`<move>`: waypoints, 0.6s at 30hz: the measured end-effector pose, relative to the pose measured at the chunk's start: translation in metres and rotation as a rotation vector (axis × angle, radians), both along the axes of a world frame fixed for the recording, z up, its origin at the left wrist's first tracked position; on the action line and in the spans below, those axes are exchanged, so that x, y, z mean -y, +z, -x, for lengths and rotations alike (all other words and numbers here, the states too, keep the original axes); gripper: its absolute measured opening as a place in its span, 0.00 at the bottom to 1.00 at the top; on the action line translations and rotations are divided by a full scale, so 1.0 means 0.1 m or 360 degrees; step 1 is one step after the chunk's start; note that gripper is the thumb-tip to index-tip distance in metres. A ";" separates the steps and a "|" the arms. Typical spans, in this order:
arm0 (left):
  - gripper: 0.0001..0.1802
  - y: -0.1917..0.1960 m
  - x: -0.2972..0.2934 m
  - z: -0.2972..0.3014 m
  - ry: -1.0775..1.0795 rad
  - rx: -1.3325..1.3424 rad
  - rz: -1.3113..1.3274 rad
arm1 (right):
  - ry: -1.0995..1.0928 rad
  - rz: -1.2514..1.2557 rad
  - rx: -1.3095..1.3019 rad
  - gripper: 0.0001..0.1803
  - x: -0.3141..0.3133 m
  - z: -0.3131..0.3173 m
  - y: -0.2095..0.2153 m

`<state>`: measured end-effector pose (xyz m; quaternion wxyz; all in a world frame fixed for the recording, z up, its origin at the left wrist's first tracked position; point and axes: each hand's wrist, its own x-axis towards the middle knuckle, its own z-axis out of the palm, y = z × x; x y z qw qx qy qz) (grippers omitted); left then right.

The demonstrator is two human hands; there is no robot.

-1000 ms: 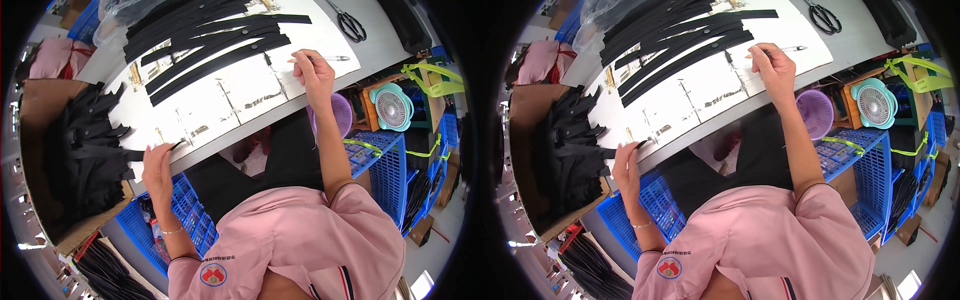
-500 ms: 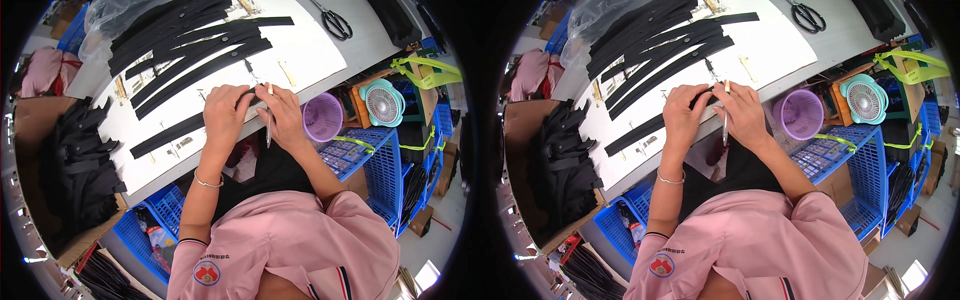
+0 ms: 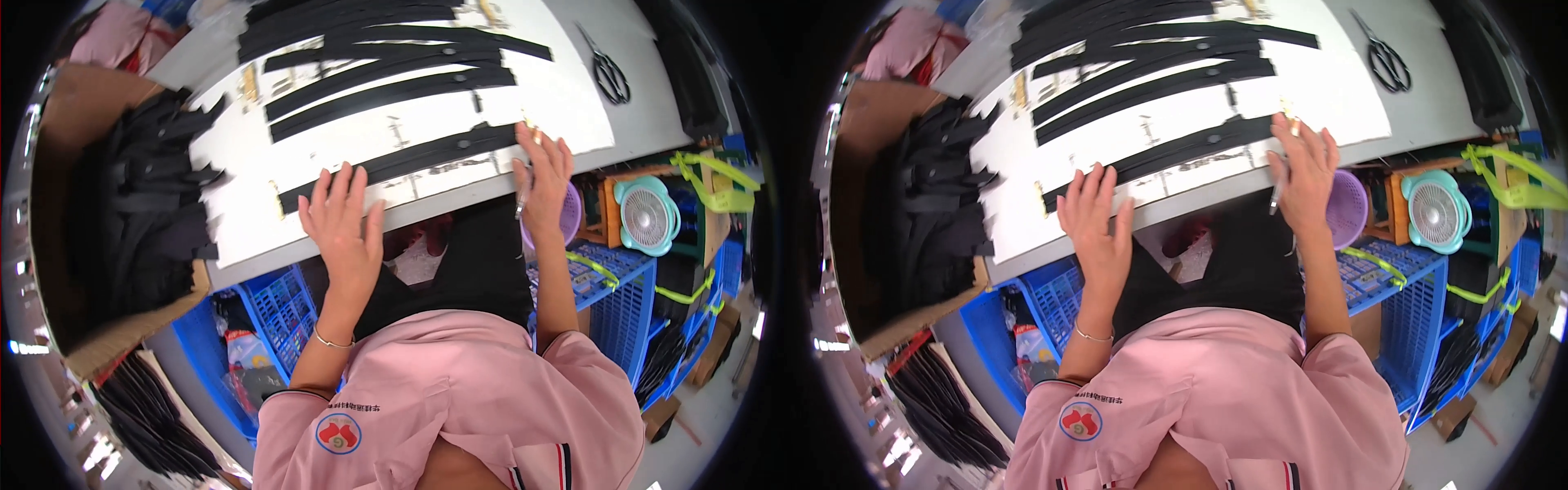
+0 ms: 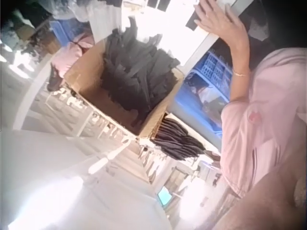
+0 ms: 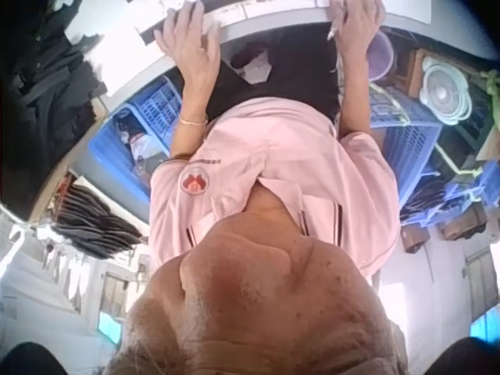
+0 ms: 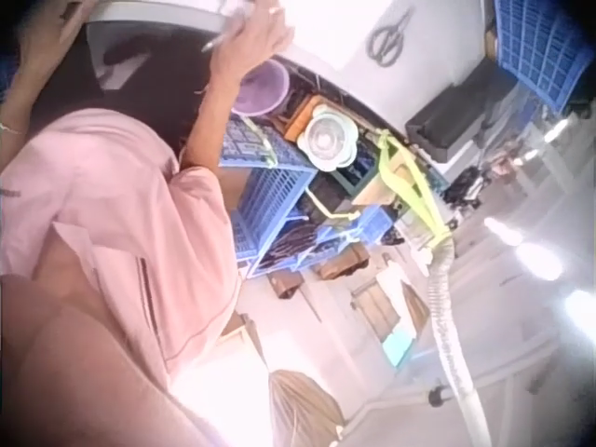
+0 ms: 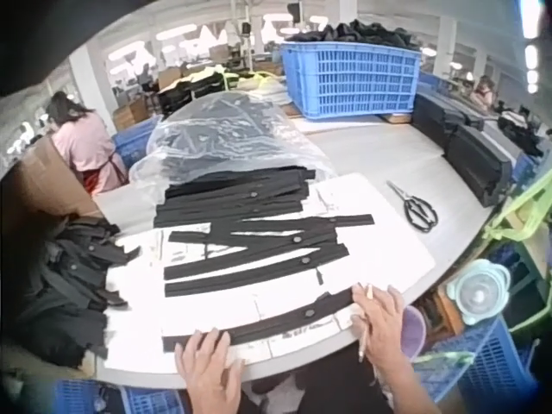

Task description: Mark measurement points on black zippers using a template and a pen.

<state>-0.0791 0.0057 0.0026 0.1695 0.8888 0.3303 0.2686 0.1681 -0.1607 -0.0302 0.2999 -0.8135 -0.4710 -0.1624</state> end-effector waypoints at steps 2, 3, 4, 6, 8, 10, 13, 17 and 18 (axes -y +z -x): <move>0.30 -0.08 0.02 0.18 -0.0002 -0.0142 0.0055 | -0.0037 -0.0018 0.0041 0.22 0.01 0.01 -0.01; 0.30 -0.11 0.00 0.27 0.0046 -0.0151 0.0048 | 0.0011 -0.0028 0.0030 0.22 0.00 0.02 -0.02; 0.31 -0.12 -0.02 0.31 0.0070 -0.0159 0.0044 | -0.0008 -0.0017 0.0055 0.21 0.01 0.01 -0.02; 0.33 -0.13 -0.08 0.41 0.0107 -0.0175 0.0026 | -0.0031 -0.0026 0.0099 0.20 0.00 0.01 -0.06; 0.33 -0.13 -0.16 0.46 0.0141 -0.0205 0.0014 | -0.0011 -0.0002 0.0114 0.19 0.00 0.01 -0.06; 0.34 -0.13 -0.20 0.48 0.0152 -0.0226 0.0011 | -0.0022 0.0004 0.0145 0.18 -0.01 0.01 -0.08; 0.32 -0.12 -0.21 0.48 0.0109 -0.0198 0.0133 | -0.0040 0.0031 0.0147 0.18 -0.01 0.03 -0.03; 0.31 -0.13 -0.20 0.49 0.0218 -0.0218 0.0052 | -0.0026 0.0093 0.0112 0.19 -0.05 0.07 0.07; 0.30 -0.14 -0.21 0.49 0.0224 -0.0198 0.0027 | -0.0088 0.0070 0.0087 0.18 -0.09 0.12 0.12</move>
